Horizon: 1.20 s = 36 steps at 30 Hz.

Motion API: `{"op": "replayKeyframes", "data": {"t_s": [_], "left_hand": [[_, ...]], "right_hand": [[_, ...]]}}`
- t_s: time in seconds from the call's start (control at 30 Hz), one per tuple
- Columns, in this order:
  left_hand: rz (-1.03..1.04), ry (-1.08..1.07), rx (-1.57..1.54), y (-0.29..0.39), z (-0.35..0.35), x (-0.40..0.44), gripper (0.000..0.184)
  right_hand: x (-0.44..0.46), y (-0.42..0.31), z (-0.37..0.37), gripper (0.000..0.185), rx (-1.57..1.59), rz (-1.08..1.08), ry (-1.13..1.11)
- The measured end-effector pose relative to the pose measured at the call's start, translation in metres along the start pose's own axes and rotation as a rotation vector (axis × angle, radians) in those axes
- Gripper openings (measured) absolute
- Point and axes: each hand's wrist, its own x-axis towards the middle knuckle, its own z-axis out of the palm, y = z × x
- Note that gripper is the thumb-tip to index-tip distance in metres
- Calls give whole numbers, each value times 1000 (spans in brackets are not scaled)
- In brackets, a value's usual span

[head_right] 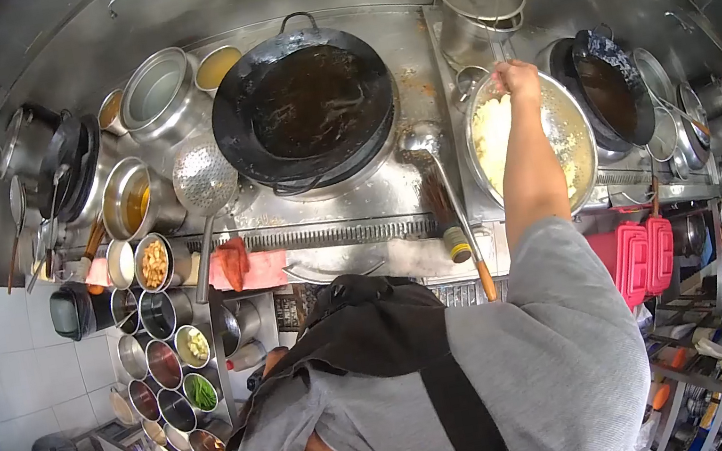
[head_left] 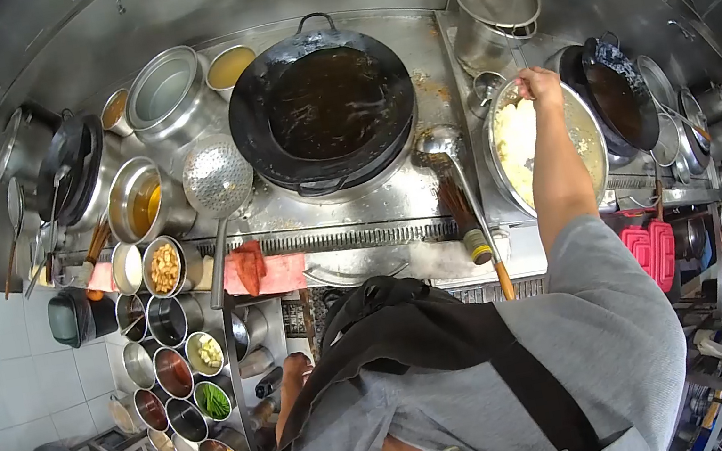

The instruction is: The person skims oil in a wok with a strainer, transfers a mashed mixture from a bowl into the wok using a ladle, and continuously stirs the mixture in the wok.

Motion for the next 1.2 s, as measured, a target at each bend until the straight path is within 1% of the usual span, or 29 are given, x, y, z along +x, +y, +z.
{"op": "replayKeyframes", "data": {"t_s": [0.03,0.1,0.17,0.23,0.3,0.33,0.37,0.4,0.43,0.47,0.5,0.57,0.6,0.63,0.7,0.73,0.77,0.8,0.83,0.9,0.93,0.97,1.03,1.07,1.1,1.13,1.17,1.2], "left_hand": [[-75,12,-142,7,-9,5,25],[-235,29,-425,24,-30,10,24],[-421,34,-704,33,-44,4,23],[-328,93,-796,11,-23,15,23],[-264,60,-800,8,-18,18,25],[-282,48,-801,13,-20,20,25],[-399,-12,-730,24,-24,24,21],[-513,-71,-657,38,-31,29,18],[-391,-209,-432,59,-55,31,14],[-397,-214,-431,60,-58,35,14],[-383,-224,-414,57,-54,40,14],[-354,-245,-387,54,-44,52,16],[-201,-349,28,76,-70,58,17],[-88,-365,63,67,-69,64,19],[-602,-272,-561,76,-81,81,21],[-601,-269,-559,78,-86,86,21],[-666,-129,-723,79,-86,90,23],[-726,11,-886,83,-87,91,26],[-721,8,-885,88,-88,94,26],[-742,2,-808,105,-96,94,28],[-710,30,-821,113,-94,91,25],[-712,34,-830,110,-85,91,25],[-703,-33,-820,97,-58,91,22],[-707,-27,-829,97,-53,87,22],[-659,-56,-784,97,-49,79,20],[-618,-87,-741,96,-44,67,18],[-581,-106,-706,96,-40,58,16],[-735,26,-760,107,-42,49,10]], "right_hand": [[-6,-7,-11,24,1,2,5],[-35,-32,-31,30,-469,-69,284],[-25,3,-60,32,-912,-913,782],[-122,-32,-54,38,-407,-938,656],[-200,9,-60,29,-393,-486,282],[-229,66,-51,20,253,-430,77],[-271,87,-53,18,-667,-702,-73],[-308,81,-40,16,-516,-449,-286],[-325,105,-42,14,-579,-276,-337],[-335,136,-46,17,-797,-211,-298],[-340,169,-52,24,-1014,-146,-254],[-341,228,-64,42,-923,-88,-316],[-337,235,-61,49,-907,-70,-331],[-335,238,-66,49,-910,-71,-334],[-330,227,-67,46,-725,-150,-208],[-325,214,-70,44,-736,-167,-210],[-322,195,-72,43,-750,-177,-211],[-319,190,-77,41,-557,39,-242],[-315,186,-80,38,-357,245,-269],[-328,174,-72,34,-206,352,-293],[-330,174,-68,35,-231,329,-303],[-324,206,-69,39,-380,111,-290],[-313,228,-61,49,-446,14,-283],[-315,211,-55,49,-449,7,-292],[-324,172,-41,43,-285,121,-270],[-331,150,-32,37,-122,240,-254],[-332,150,-27,37,-129,229,-287],[-334,152,-26,33,-91,197,-285]]}}
